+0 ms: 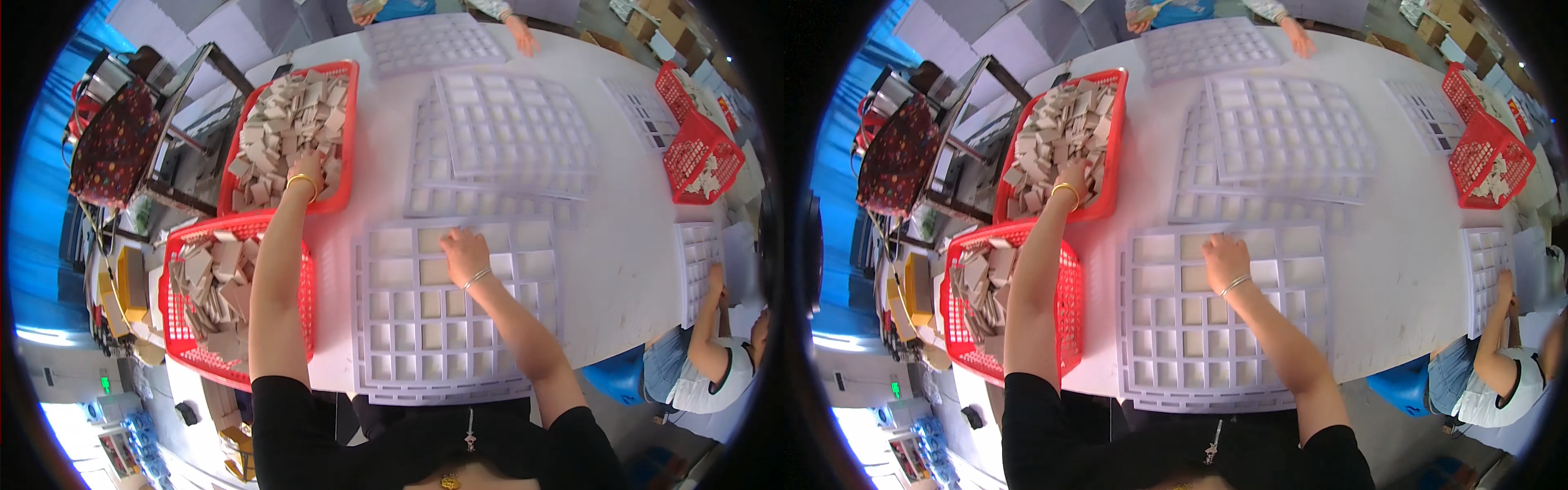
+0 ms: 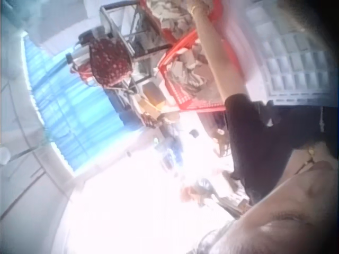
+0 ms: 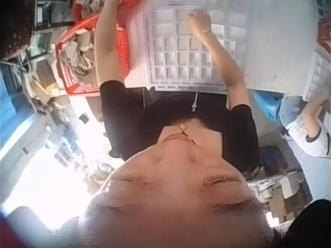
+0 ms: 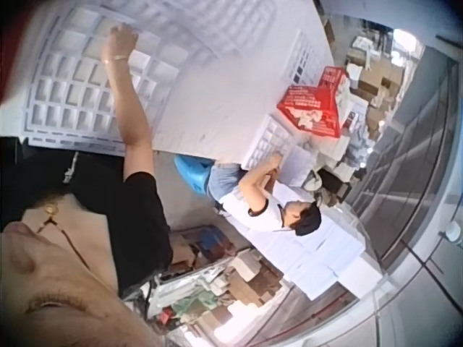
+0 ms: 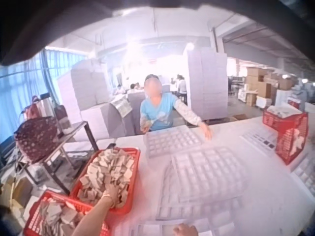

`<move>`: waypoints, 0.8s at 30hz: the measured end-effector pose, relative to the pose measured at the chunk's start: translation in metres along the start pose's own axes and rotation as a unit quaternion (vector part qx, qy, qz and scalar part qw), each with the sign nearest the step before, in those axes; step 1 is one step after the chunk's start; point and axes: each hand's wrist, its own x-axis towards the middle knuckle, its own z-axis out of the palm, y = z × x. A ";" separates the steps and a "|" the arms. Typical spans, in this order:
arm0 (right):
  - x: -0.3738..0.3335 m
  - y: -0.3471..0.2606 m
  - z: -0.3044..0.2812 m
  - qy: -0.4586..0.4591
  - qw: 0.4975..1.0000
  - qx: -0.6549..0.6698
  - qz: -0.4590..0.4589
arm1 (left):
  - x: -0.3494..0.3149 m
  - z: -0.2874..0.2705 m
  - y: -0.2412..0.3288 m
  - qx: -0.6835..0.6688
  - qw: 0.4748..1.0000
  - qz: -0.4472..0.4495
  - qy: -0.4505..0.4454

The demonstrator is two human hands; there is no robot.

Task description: The person picks small rectangular items from red baskets and places them into the compartments of white plastic trays. The person repeatedly fills the trays and stacks them on the table.

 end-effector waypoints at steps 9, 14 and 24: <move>0.001 0.000 0.001 -0.001 1.000 -0.008 0.004 | 0.051 0.044 0.012 0.290 0.931 0.131 -0.180; -0.003 0.002 0.008 0.055 0.998 0.002 0.003 | 0.026 0.020 0.027 0.227 0.948 0.101 -0.198; 0.001 -0.002 -0.006 -0.037 0.999 -0.004 0.032 | 0.012 -0.007 0.004 -0.072 0.997 -0.025 0.018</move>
